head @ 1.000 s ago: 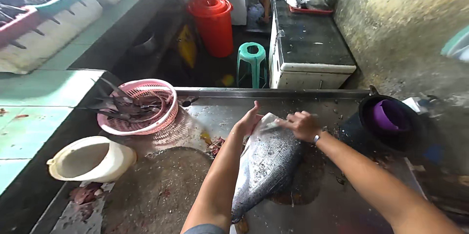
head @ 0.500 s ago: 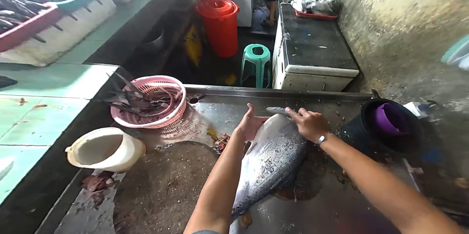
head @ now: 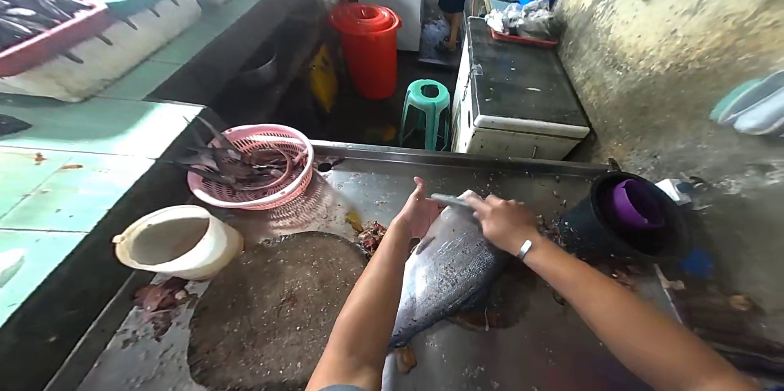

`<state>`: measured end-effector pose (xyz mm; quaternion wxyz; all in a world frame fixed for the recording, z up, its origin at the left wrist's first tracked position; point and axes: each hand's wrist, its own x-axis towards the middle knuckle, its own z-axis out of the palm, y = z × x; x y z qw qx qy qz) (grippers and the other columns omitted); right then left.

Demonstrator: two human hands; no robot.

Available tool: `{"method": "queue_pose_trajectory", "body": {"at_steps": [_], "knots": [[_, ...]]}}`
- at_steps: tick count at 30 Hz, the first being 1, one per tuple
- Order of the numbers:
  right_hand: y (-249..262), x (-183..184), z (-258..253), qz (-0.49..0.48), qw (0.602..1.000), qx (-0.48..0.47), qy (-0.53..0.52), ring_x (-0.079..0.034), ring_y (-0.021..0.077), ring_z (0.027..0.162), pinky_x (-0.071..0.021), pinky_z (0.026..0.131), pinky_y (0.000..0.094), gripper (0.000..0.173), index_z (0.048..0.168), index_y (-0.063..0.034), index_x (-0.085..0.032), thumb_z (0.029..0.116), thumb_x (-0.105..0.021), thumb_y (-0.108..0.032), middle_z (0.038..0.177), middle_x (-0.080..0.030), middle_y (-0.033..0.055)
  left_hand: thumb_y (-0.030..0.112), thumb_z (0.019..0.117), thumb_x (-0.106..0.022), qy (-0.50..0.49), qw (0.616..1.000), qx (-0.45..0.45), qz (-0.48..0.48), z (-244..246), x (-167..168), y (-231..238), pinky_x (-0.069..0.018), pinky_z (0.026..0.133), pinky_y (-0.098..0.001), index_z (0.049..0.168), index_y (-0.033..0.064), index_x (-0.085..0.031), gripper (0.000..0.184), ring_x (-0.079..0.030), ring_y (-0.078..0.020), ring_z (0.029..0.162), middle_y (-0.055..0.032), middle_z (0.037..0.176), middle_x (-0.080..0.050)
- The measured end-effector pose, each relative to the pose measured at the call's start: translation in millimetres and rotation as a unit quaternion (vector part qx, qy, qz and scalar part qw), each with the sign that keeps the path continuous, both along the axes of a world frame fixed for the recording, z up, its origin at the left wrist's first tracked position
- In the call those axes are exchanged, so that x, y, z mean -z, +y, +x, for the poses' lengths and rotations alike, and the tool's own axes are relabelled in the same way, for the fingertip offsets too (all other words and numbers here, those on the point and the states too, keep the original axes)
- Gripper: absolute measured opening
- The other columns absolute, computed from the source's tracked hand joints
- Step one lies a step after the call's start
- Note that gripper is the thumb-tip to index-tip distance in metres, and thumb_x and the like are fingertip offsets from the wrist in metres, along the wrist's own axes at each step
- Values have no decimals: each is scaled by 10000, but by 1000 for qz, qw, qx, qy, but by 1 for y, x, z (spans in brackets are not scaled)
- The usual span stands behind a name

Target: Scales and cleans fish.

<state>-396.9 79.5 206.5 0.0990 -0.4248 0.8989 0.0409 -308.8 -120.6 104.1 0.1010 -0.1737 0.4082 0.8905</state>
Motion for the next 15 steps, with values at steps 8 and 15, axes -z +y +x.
{"method": "queue_pose_trajectory", "body": {"at_steps": [8, 15], "knots": [[8, 0, -4, 14, 999, 19, -30, -686, 408, 1074, -537, 854, 651, 407, 1468, -375, -562, 1069, -489, -351, 1234, -704, 145, 894, 794, 158, -23, 1000, 2, -11, -1, -6, 6, -584, 759, -434, 1262, 51, -648, 1257, -709, -261, 911, -180, 1067, -732], [7, 1, 0, -22, 998, 34, -38, -695, 393, 1042, -546, 829, 639, 402, 1456, -363, -580, 1060, -514, -349, 1184, -716, 140, 878, 821, 141, -46, 998, -13, -39, -3, -16, 13, -581, 787, -432, 1251, 55, -635, 1210, -701, -245, 937, -158, 1079, -727]]}}
